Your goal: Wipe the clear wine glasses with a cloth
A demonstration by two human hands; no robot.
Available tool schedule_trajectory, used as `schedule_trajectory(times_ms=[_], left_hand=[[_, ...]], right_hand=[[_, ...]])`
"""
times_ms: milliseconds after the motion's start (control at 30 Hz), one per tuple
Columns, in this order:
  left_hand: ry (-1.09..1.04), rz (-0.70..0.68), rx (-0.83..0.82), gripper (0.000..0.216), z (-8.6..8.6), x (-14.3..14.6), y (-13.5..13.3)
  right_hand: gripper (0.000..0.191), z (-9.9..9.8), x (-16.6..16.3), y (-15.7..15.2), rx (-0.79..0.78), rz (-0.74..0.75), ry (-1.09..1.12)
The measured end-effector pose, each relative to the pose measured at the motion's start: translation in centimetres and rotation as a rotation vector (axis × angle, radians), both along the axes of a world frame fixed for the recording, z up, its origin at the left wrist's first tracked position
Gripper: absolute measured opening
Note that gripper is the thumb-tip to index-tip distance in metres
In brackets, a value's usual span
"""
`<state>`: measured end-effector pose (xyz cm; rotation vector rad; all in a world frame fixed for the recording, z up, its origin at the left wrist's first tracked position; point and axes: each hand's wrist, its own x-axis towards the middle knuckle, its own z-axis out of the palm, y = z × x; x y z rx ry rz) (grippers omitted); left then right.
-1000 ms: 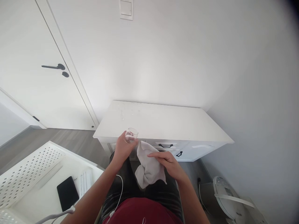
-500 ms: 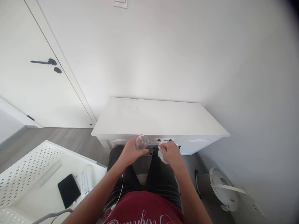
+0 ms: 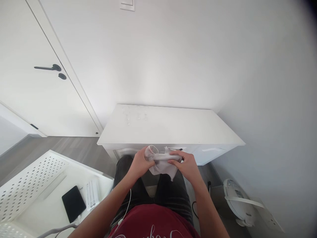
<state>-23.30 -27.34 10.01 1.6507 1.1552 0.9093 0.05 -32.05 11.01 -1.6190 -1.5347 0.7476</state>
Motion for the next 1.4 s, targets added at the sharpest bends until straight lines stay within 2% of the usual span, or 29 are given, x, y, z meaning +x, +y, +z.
schedule_trajectory(times_ms=[67,200,267,333,433,533,600,667,767,867,933,1000,1067,1100,1167,1233,1333,1400], left_hand=[[0.035,0.054,0.032,0.026,0.5,-0.3,0.1],[0.122,0.134,0.03,0.024,0.6,-0.9,0.3],[0.185,0.18,0.031,0.021,0.4,-1.2,0.5],[0.249,0.19,0.029,0.021,0.0,-1.4,0.6],[0.323,0.112,0.017,0.025,-0.4,-1.4,0.4],[0.293,-0.011,-0.039,0.046,-0.7,-0.7,-0.3],[0.22,-0.114,-0.097,0.059,-0.7,0.0,-1.0],[0.141,-0.187,-0.126,0.065,-0.5,0.7,-1.6],[0.072,-0.165,-0.084,0.062,0.0,1.2,-2.0],[0.123,-0.129,-0.027,0.052,0.5,0.9,-2.1],[0.229,-0.139,0.023,0.048,0.8,0.3,-2.0],[0.359,-0.163,0.117,0.046,1.1,-0.2,-1.9],[0.463,-0.243,0.232,0.049,1.4,-0.5,-1.7],[0.494,-0.297,0.275,0.05,1.6,-0.6,-1.7],[0.502,-0.368,0.308,0.047,1.9,-0.6,-1.5],[0.446,-0.361,0.285,0.039,2.4,-0.5,-1.3],[0.313,-0.325,0.204,0.034,3.0,-0.3,-1.3],[0.221,-0.33,0.098,0.035,3.3,-0.3,-1.5]], right_hand=[[0.015,-0.1,0.4,-0.1,0.078,0.015,-0.188],[0.024,-0.3,1.4,-0.2,0.265,-0.095,-0.406],[0.026,-0.4,2.2,-0.2,0.294,-0.176,-0.391],[0.028,-0.6,2.8,-0.1,0.203,-0.286,-0.345],[0.034,-0.6,2.6,-0.2,0.037,-0.435,-0.27],[0.039,0.0,0.4,-0.6,0.124,-0.48,-0.078],[0.039,0.4,-1.9,-0.8,0.188,-0.445,0.032],[0.036,0.7,-3.9,-0.9,0.19,-0.334,0.065],[0.028,0.8,-5.3,-1.1,0.166,-0.069,0.037],[0.023,1.3,-4.6,-1.4,0.117,0.141,0.004],[0.037,1.9,-3.5,-1.5,0.043,0.238,-0.005],[0.064,2.5,-2.7,-1.6,-0.007,0.365,0.008],[0.082,2.9,-2.2,-1.7,-0.011,0.491,0.016],[0.085,3.0,-2.2,-1.8,-0.014,0.533,0.006],[0.082,3.2,-2.3,-1.9,-0.04,0.561,-0.03],[0.074,3.1,-2.4,-2.0,-0.041,0.527,-0.039],[0.065,2.6,-2.2,-1.9,0.038,0.423,0.008],[0.052,2.0,-2.0,-1.8,0.11,0.34,0.014]])
